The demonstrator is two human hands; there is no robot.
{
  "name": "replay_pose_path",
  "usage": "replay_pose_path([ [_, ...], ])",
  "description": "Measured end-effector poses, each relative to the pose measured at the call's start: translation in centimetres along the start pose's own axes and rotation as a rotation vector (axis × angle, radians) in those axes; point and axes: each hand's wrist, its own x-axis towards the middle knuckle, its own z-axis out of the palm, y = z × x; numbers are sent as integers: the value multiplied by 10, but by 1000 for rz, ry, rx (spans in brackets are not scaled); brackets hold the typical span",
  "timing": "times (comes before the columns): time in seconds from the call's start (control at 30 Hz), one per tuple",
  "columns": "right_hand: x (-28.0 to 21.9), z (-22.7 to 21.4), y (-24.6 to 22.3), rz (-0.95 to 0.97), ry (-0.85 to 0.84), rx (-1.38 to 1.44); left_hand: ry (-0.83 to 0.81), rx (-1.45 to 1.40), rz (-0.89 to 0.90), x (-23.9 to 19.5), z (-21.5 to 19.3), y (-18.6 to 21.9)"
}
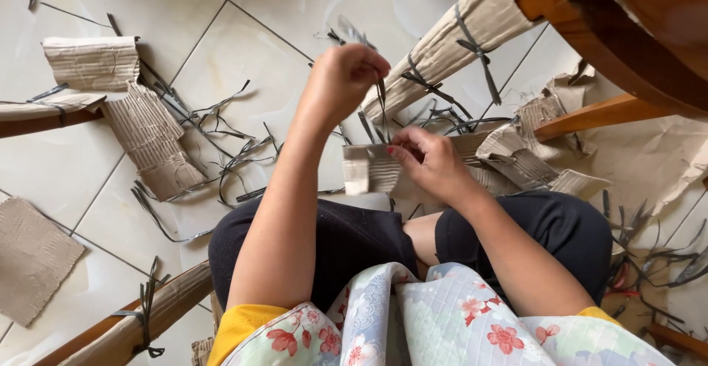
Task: Wrapping wooden stool legs with protective cardboard and securing them with plastic ties
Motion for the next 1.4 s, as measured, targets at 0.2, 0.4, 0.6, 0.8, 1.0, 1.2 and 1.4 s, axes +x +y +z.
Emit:
replay_pose_path([
  [0.2, -6, -15, -25, 86, -57, -83, 20, -411, 231, -4, -9, 19],
  [0.4, 4, -30, -23, 34, 154, -41, -235, -562, 103, -1, -14, 24],
  [0.6, 21, -22, -36, 69, 213, 411, -482, -345, 101, -3, -9, 23],
  [0.8, 22, -20, -40, 113, 164, 760, -560, -215, 118, -8, -3, 23],
  [1.0, 16, -12, -15, 123, 293, 656, -592, -137, 86, -10, -1, 17],
  [1.2, 22, -25, -24, 24, 305, 629, -633, -32, 88, -9, 4, 14],
  [1.4, 13, -102, -44, 412, -345, -186, -492, 633, -300, -2, 39, -77],
])
